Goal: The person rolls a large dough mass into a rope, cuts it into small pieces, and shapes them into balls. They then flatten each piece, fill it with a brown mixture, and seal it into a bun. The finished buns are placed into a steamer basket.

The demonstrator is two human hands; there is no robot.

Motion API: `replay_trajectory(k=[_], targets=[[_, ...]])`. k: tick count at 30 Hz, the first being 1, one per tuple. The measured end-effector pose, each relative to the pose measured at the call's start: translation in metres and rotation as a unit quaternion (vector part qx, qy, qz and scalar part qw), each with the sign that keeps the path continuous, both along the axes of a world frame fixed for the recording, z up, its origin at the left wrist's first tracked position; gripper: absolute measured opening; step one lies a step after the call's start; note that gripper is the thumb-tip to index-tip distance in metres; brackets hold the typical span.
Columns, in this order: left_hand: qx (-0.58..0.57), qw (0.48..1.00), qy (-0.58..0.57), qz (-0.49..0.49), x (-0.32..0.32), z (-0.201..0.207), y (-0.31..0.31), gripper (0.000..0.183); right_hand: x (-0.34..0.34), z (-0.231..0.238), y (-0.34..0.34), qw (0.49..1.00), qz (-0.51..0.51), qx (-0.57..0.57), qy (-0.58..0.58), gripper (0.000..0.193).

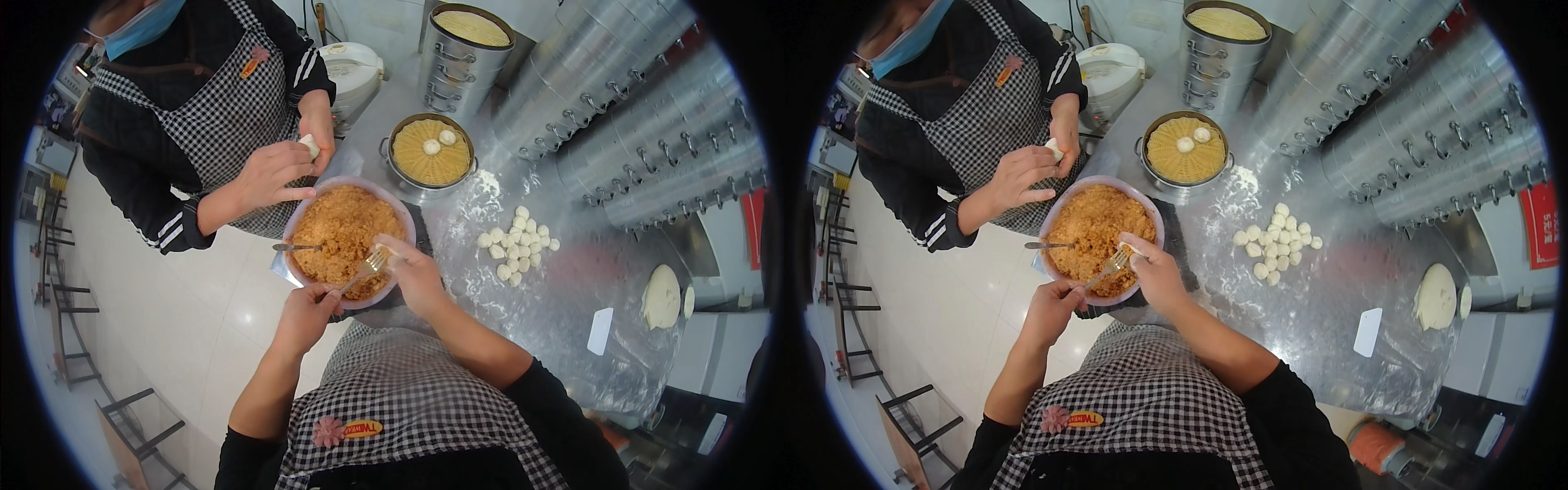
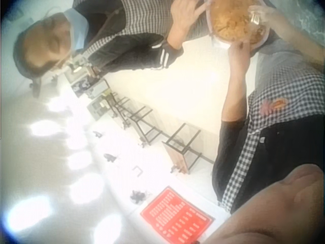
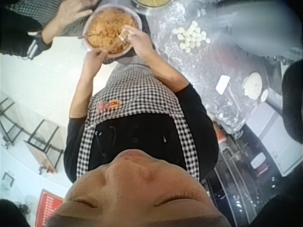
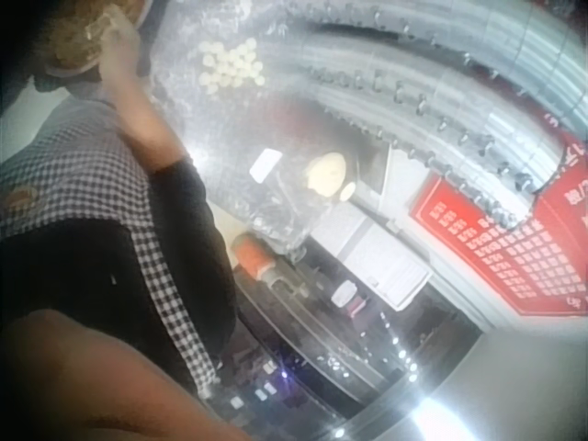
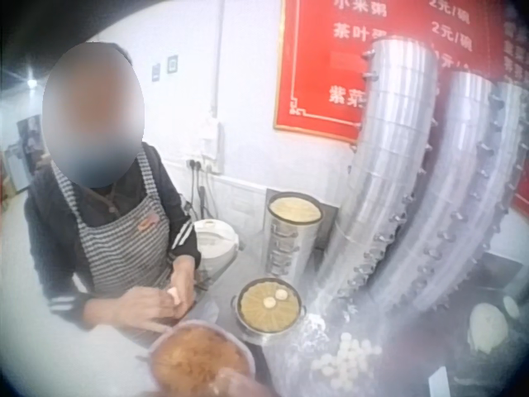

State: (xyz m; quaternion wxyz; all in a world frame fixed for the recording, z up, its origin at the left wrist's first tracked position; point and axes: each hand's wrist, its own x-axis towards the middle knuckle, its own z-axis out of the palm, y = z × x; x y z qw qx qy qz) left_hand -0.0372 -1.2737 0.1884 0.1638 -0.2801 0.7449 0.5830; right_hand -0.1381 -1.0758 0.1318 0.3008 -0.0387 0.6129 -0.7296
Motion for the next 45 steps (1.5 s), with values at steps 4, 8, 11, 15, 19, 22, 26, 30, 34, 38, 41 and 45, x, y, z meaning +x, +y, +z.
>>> replay_trajectory(k=[4, 8, 11, 15, 19, 22, 26, 30, 34, 38, 41, 45], targets=[[0.322, 0.936, -0.098, 0.104, 0.005, -0.014, -0.01, 0.019, 0.004, 0.008, 0.001, 0.961, 0.011, 0.128, 0.244, 0.042], [0.504, 0.84, -0.137, 0.147, 0.016, -0.022, -0.025, 0.017, -0.002, 0.005, 0.005, 0.97, -0.021, 0.147, 0.192, 0.042], [0.275, 0.942, -0.082, 0.172, 0.019, -0.033, -0.023, 0.016, -0.01, -0.004, 0.007, 0.991, -0.101, -0.032, -0.08, 0.043], [-0.372, 0.888, 0.26, -0.078, 0.008, -0.055, 0.006, 0.017, -0.011, -0.012, 0.003, 0.952, -0.142, -0.126, -0.242, 0.047], [-0.475, 0.813, 0.313, -0.125, -0.009, -0.062, 0.028, 0.019, -0.001, -0.013, 0.003, 0.928, -0.125, -0.205, -0.286, 0.047], [-0.339, 0.895, 0.284, -0.057, -0.013, -0.054, 0.039, 0.018, 0.008, -0.013, 0.008, 0.904, -0.114, -0.246, -0.332, 0.044], [0.126, 0.979, 0.132, 0.093, -0.017, -0.043, 0.046, 0.016, 0.017, -0.021, 0.005, 0.889, -0.081, -0.306, -0.331, 0.043], [0.199, 0.969, 0.103, 0.105, -0.019, -0.041, 0.044, 0.015, 0.026, -0.032, -0.004, 0.883, -0.035, -0.36, -0.3, 0.038], [0.16, 0.977, 0.119, 0.073, -0.015, -0.043, 0.038, 0.011, 0.033, -0.026, -0.004, 0.91, -0.05, -0.289, -0.292, 0.035], [0.196, 0.968, 0.136, 0.079, -0.007, -0.039, 0.035, 0.007, 0.039, -0.006, -0.004, 0.946, -0.039, -0.198, -0.254, 0.033], [0.129, 0.981, 0.132, 0.055, -0.002, -0.036, 0.034, 0.008, 0.043, 0.007, -0.008, 0.984, -0.023, -0.076, -0.162, 0.031], [0.176, 0.968, 0.157, 0.086, 0.005, -0.035, 0.032, 0.009, 0.049, 0.011, -0.011, 0.999, 0.017, 0.046, -0.003, 0.033]])
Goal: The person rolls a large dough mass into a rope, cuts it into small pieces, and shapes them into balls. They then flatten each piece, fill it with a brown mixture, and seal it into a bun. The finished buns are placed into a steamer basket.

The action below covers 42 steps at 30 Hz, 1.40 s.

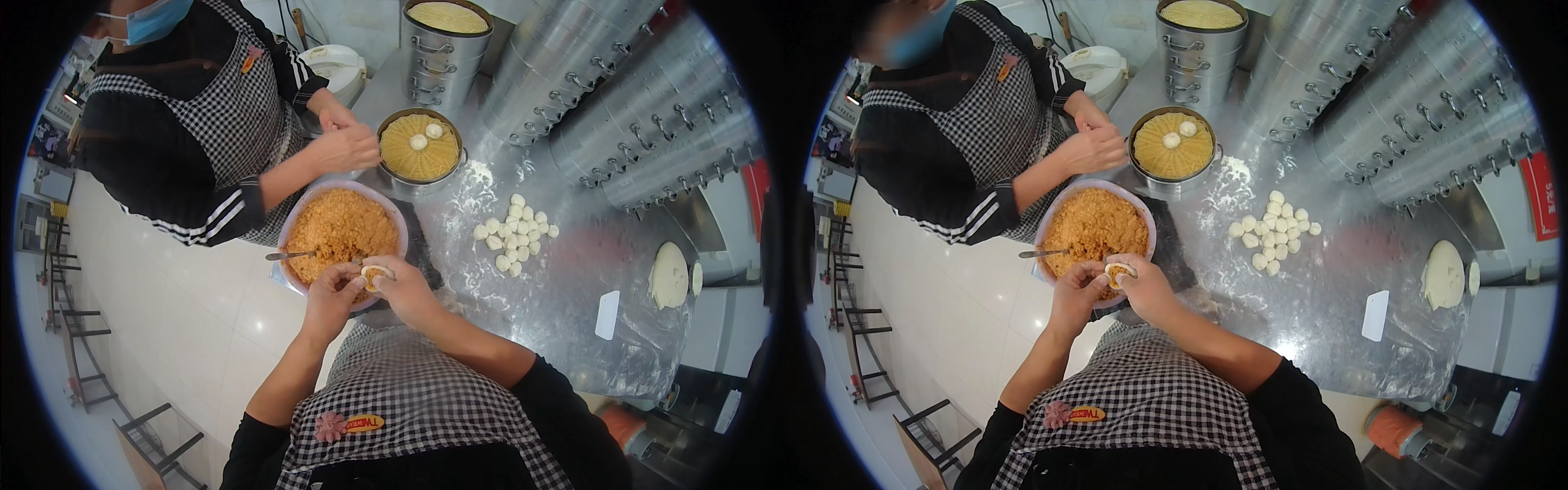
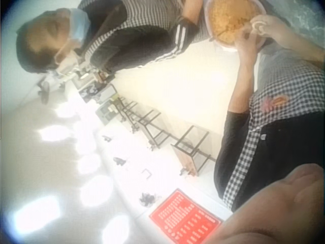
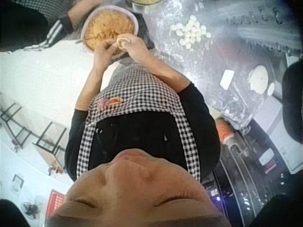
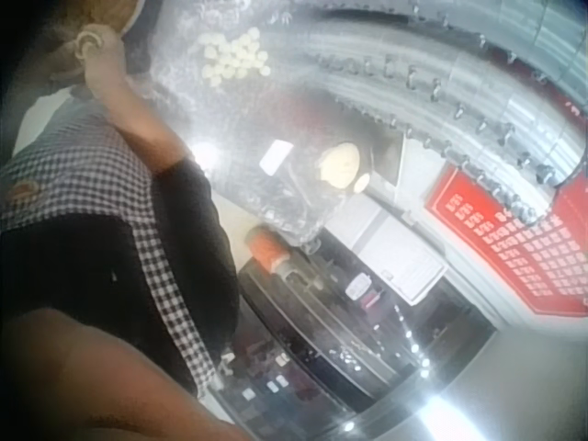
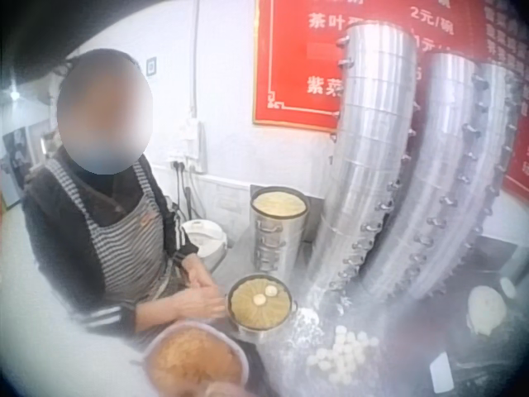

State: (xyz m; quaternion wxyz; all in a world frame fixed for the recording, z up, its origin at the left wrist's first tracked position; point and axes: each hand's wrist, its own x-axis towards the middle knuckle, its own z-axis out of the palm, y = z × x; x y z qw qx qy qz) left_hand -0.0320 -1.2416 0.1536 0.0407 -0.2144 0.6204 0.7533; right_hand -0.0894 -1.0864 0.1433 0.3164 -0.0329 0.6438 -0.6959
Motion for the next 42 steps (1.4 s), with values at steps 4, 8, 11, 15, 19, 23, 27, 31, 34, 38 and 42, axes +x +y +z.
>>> replay_trajectory(k=[4, 8, 11, 15, 19, 23, 27, 31, 34, 38, 42], targets=[[-0.124, 0.991, -0.024, -0.044, 0.01, -0.003, -0.005, 0.009, 0.007, -0.009, 0.0, 0.997, 0.052, 0.021, 0.05, 0.041], [-0.115, 0.992, -0.005, -0.048, 0.018, -0.006, -0.01, 0.009, 0.013, -0.018, -0.004, 0.997, 0.062, -0.041, -0.011, 0.043], [-0.178, 0.98, 0.003, -0.086, 0.02, -0.008, -0.014, 0.008, 0.014, -0.017, -0.01, 0.99, 0.095, 0.034, 0.094, 0.044], [-0.157, 0.984, 0.003, -0.079, 0.023, -0.007, -0.016, 0.007, 0.016, -0.005, -0.01, 0.99, 0.102, 0.032, 0.093, 0.048], [-0.192, 0.976, 0.013, -0.098, 0.029, -0.007, -0.015, 0.007, 0.016, 0.004, -0.006, 0.987, 0.153, 0.036, 0.011, 0.054], [-0.216, 0.972, 0.022, -0.093, 0.036, -0.007, -0.013, 0.009, 0.015, 0.002, -0.006, 0.973, 0.212, 0.07, 0.061, 0.059], [-0.301, 0.946, 0.021, -0.119, 0.041, -0.007, -0.011, 0.012, 0.017, 0.0, -0.009, 0.935, 0.261, 0.14, 0.195, 0.065], [-0.268, 0.954, 0.014, -0.133, 0.044, -0.004, -0.011, 0.015, 0.019, 0.005, -0.006, 0.911, 0.307, 0.198, 0.193, 0.069], [-0.272, 0.955, 0.008, -0.119, 0.045, -0.001, -0.011, 0.016, 0.019, 0.009, -0.001, 0.963, 0.232, 0.091, 0.099, 0.068], [-0.277, 0.957, 0.04, -0.073, 0.048, 0.002, -0.011, 0.011, 0.022, 0.006, 0.002, 0.98, 0.196, -0.017, 0.019, 0.055], [-0.336, 0.93, 0.112, -0.098, 0.049, 0.003, -0.008, 0.01, 0.028, 0.002, 0.002, 0.984, 0.173, -0.024, 0.038, 0.047]])
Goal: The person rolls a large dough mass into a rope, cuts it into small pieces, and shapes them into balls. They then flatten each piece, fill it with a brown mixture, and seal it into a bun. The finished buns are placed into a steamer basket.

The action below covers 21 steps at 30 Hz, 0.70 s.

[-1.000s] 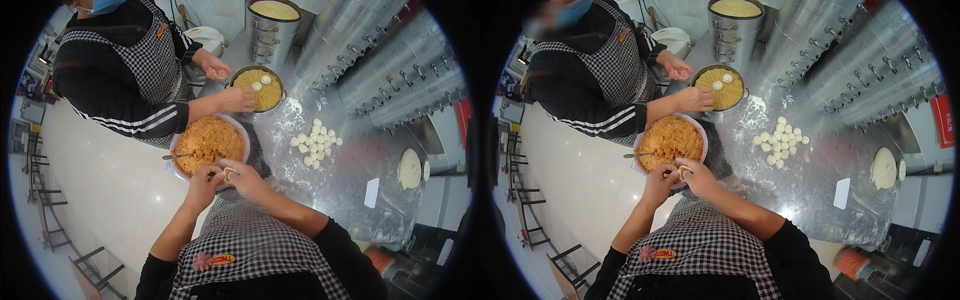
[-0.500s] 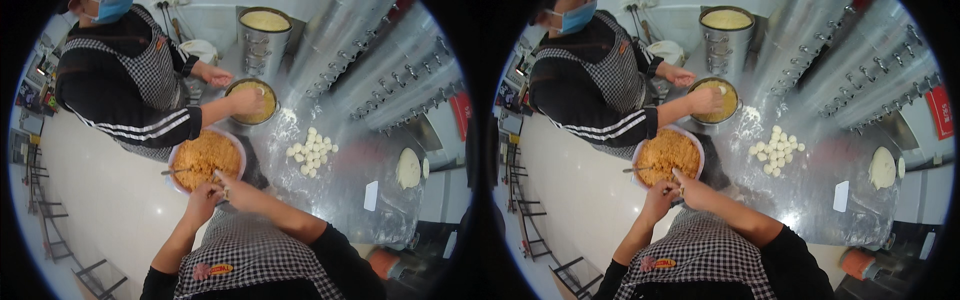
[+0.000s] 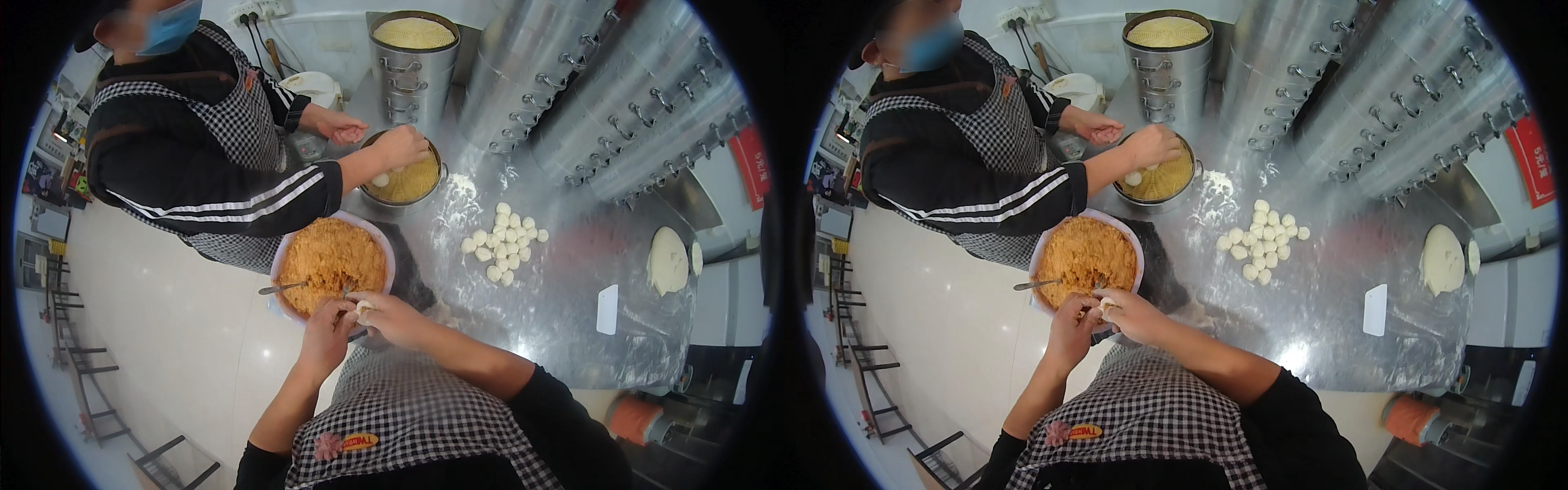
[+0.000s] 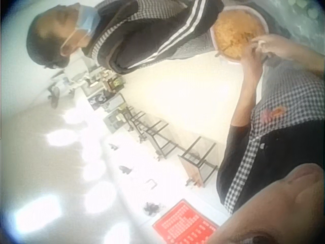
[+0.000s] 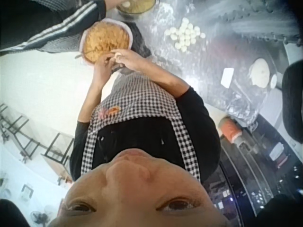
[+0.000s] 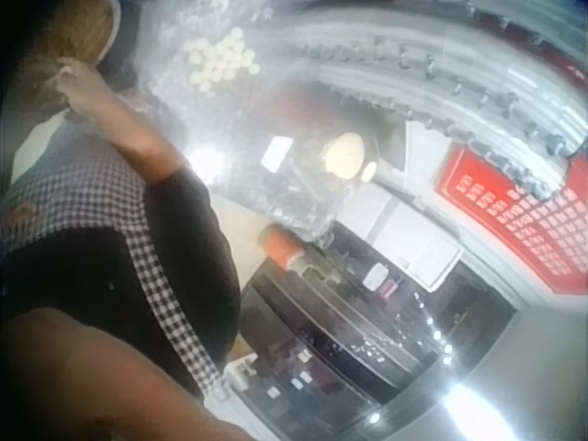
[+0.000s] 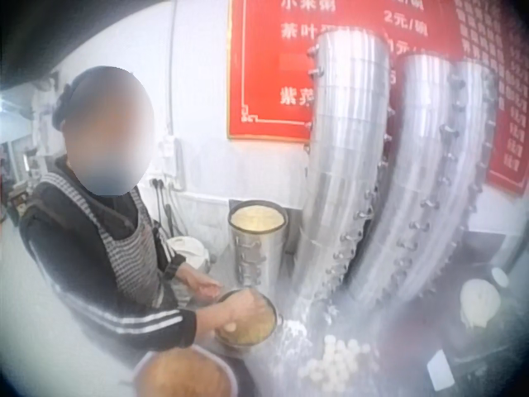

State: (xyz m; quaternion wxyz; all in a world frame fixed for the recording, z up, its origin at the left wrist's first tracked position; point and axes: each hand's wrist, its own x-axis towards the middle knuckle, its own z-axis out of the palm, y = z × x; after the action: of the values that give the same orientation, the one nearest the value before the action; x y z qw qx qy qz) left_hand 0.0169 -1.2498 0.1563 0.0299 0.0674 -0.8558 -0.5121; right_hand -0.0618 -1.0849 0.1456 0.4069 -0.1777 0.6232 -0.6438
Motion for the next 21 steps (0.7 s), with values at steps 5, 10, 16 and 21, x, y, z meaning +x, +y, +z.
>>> replay_trajectory(k=[5, 10, 16, 21], targets=[[-0.011, 0.999, 0.03, -0.005, -0.001, 0.004, 0.002, 0.009, -0.006, 0.011, 0.001, 0.997, 0.055, 0.052, 0.02, 0.041], [-0.037, 0.998, 0.041, -0.031, 0.0, 0.013, 0.004, 0.012, -0.016, 0.028, 0.001, 0.99, 0.107, 0.087, 0.042, 0.044], [-0.02, 0.999, 0.028, -0.008, 0.004, 0.024, 0.004, 0.014, -0.014, 0.025, 0.001, 0.994, 0.077, -0.012, -0.082, 0.061], [0.002, 0.999, 0.05, 0.02, 0.005, 0.03, 0.004, 0.012, -0.005, 0.016, 0.005, 0.969, 0.021, -0.096, -0.229, 0.058]])
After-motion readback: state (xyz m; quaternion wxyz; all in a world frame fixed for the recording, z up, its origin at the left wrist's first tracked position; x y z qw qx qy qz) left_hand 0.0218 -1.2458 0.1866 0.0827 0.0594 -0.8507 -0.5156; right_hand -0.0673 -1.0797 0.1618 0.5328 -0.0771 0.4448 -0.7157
